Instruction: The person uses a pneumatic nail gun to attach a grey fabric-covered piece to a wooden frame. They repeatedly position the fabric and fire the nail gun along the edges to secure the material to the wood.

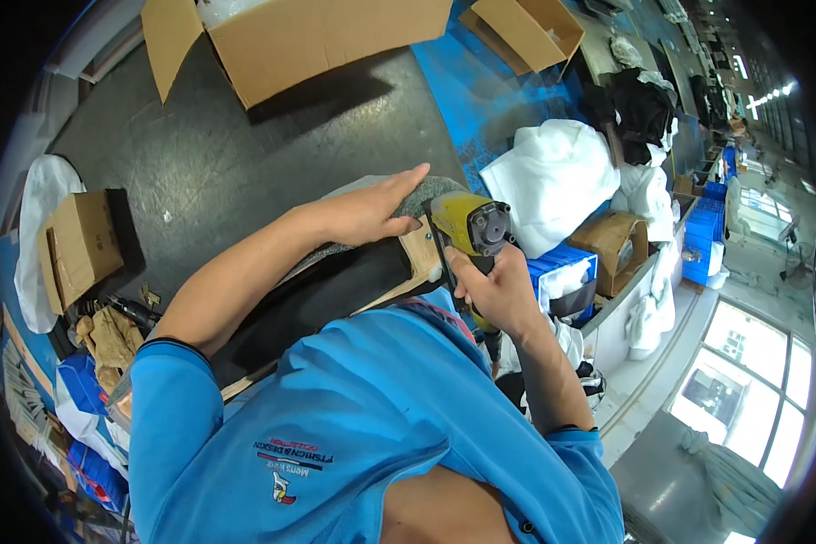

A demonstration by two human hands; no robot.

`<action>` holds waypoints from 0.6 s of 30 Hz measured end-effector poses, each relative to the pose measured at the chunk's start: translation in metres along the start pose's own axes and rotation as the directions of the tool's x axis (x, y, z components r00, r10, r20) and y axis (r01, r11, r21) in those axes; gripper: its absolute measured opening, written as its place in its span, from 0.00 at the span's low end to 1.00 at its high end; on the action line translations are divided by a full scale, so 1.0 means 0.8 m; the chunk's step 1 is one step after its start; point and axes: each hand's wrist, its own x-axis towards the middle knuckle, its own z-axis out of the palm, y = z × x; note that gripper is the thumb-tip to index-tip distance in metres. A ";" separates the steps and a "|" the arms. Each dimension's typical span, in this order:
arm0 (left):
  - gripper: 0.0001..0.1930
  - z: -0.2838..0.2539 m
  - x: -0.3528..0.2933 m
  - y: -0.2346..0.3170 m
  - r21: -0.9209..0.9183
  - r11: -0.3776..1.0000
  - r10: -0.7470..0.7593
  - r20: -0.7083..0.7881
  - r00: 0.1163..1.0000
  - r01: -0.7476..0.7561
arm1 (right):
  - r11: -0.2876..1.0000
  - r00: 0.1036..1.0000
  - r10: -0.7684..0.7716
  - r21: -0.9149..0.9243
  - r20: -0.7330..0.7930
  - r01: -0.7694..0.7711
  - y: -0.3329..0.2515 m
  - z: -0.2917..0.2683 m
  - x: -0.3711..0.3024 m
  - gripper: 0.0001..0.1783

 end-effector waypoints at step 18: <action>0.64 0.000 -0.003 -0.004 -0.068 0.997 0.036 0.009 0.999 -0.036 | 0.989 0.999 -0.005 0.147 0.046 -0.002 -0.007 0.013 -0.025 0.12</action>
